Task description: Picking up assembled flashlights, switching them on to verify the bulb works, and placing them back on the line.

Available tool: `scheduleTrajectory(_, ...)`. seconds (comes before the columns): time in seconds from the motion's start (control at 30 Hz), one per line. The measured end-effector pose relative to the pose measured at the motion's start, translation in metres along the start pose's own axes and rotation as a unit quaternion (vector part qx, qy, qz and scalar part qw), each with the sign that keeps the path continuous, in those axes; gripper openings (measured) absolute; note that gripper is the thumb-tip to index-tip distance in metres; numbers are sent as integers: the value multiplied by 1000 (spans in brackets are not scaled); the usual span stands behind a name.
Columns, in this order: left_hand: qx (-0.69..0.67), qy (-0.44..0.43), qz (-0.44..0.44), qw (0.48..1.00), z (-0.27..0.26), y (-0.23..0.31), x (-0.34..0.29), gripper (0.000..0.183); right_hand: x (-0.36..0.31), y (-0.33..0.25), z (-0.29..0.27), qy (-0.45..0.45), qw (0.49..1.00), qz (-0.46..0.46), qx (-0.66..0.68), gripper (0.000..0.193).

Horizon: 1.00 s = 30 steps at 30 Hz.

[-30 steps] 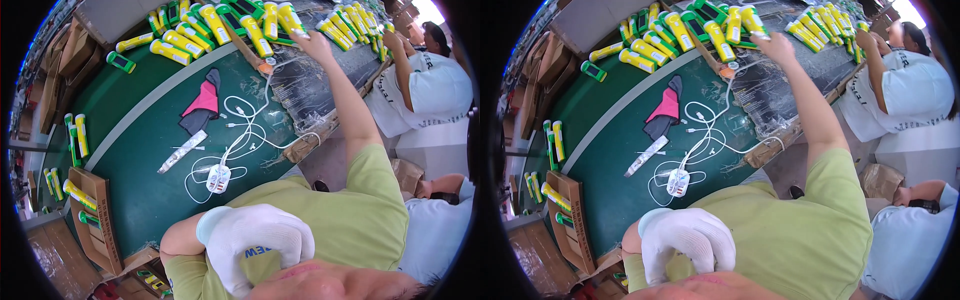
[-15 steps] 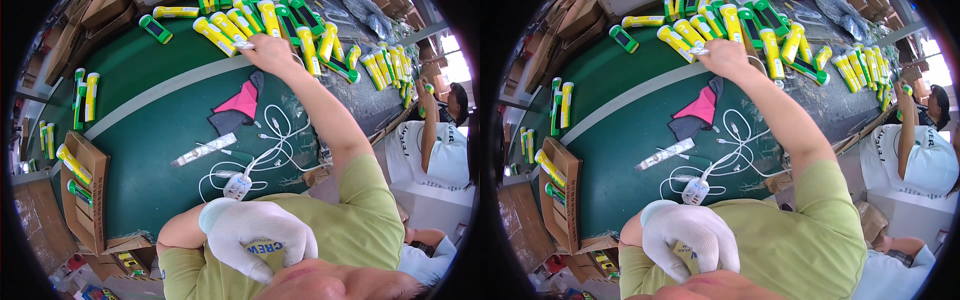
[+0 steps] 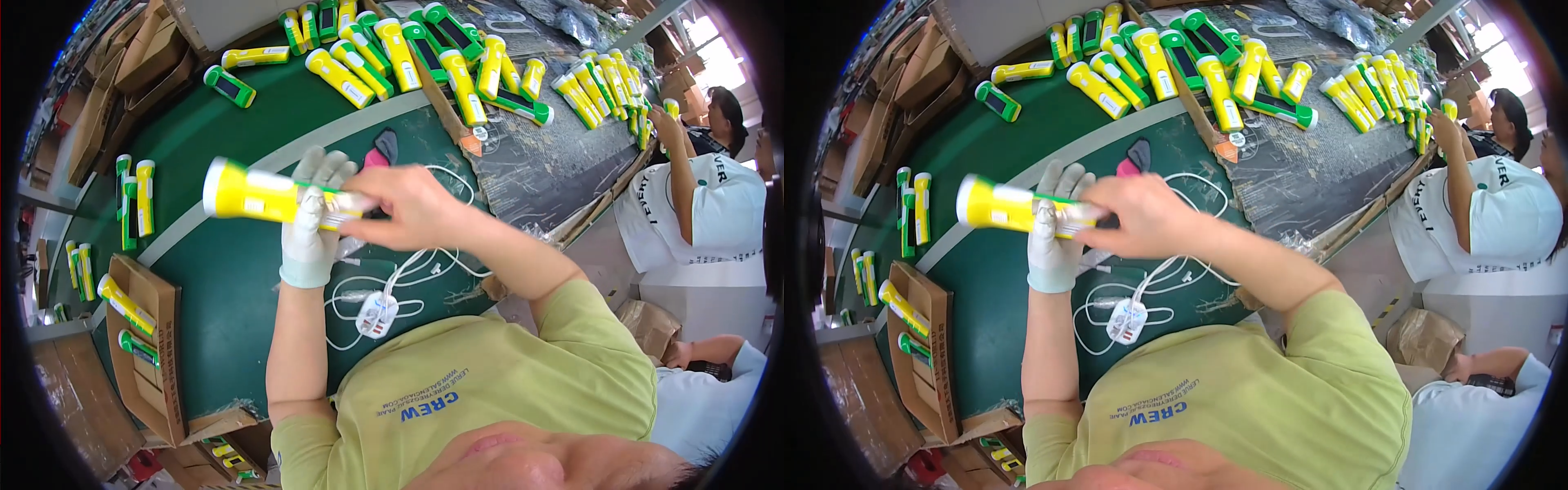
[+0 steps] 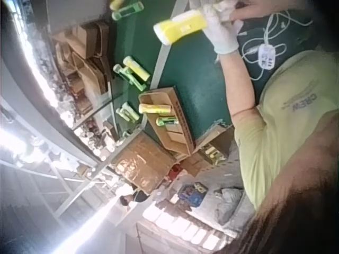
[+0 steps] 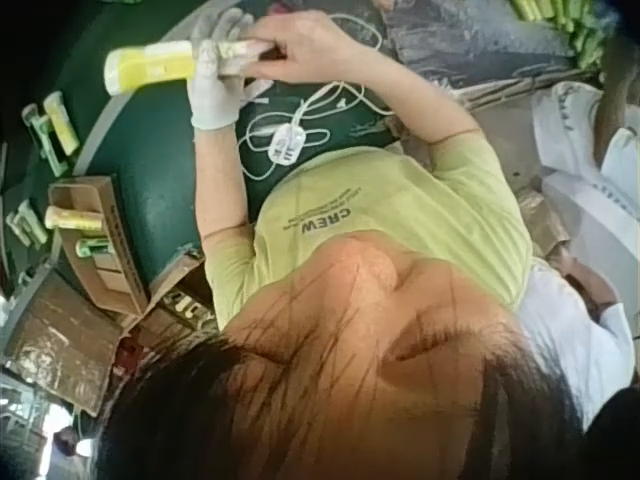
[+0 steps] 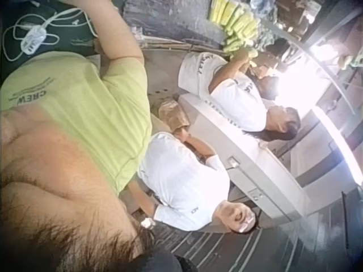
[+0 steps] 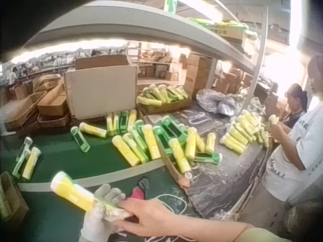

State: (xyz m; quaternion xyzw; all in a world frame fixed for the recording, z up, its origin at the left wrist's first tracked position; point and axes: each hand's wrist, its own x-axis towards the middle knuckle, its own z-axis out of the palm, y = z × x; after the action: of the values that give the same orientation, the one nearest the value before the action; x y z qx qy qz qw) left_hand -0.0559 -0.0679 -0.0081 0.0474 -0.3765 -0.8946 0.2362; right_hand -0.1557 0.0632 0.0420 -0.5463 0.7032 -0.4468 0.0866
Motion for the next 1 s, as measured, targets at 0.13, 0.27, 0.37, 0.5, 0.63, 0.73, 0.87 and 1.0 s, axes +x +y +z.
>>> scheduleTrajectory(0.13,524,-13,36,851,22,32,-10,39,-59,15,-16,163,980,96,62,12)
scheduleTrajectory(0.27,852,-130,63,503,49,55,-28,38,-76,23,-37,275,903,180,275,34)
scheduleTrajectory(0.37,880,-161,68,441,58,48,-43,35,-75,9,-3,249,903,106,333,42)
scheduleTrajectory(0.5,862,-124,115,478,62,54,-60,39,-75,-16,-13,97,922,176,332,31)
scheduleTrajectory(0.63,708,81,173,680,41,76,-75,50,-69,5,-68,110,654,176,728,44)
scheduleTrajectory(0.73,636,159,96,749,-18,94,-76,41,-60,11,-73,263,886,152,349,29)
scheduleTrajectory(0.87,561,202,96,797,-57,100,-82,35,-71,8,-59,244,892,188,332,28)
scheduleTrajectory(1.0,535,215,88,813,-49,105,-78,31,-67,9,-50,240,884,206,343,32)
